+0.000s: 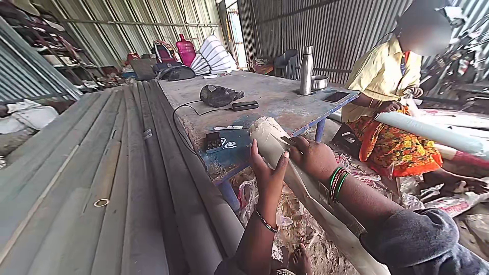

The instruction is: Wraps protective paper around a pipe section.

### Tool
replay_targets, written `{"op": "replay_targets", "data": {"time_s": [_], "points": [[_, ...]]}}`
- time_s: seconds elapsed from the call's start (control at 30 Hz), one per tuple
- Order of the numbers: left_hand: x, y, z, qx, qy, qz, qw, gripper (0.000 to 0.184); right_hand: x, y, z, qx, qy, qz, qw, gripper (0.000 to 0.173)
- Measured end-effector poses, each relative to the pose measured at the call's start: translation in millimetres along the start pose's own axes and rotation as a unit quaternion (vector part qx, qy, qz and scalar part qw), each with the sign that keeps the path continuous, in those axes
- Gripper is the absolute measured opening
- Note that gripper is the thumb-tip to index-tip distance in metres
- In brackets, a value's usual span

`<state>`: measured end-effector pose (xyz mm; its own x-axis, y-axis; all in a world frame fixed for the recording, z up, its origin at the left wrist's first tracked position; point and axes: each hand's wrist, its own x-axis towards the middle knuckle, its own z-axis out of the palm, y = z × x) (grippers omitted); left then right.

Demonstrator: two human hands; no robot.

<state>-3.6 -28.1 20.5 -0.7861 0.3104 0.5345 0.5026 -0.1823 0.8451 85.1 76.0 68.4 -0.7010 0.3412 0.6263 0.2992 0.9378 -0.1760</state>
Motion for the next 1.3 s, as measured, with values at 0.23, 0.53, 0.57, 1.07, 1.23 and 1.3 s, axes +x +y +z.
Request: {"op": "replay_targets", "data": {"time_s": [0.23,0.53,0.57,1.07,1.23,1.3], "points": [[57,12,-4,0.119,-0.065,-0.043,0.990,0.110,7,2,-13,0.029,-0.083,0.050,0.995,0.036],[65,18,-10,0.111,-0.130,-0.072,0.983,0.110,8,6,-15,0.037,-0.091,0.045,0.994,0.038],[66,19,-9,0.121,-0.133,-0.076,0.981,0.109,8,7,-15,0.037,-0.091,0.038,0.994,0.038],[62,7,-19,0.105,-0.133,-0.008,0.986,0.093,9,19,-11,0.028,-0.040,-0.038,0.998,0.033],[60,-2,-16,0.093,-0.113,0.012,0.989,0.097,5,14,-8,0.039,-0.033,-0.017,0.999,0.034],[59,-1,-15,0.093,-0.107,0.010,0.990,0.097,4,10,-13,0.052,-0.069,0.016,0.996,0.037]]}}
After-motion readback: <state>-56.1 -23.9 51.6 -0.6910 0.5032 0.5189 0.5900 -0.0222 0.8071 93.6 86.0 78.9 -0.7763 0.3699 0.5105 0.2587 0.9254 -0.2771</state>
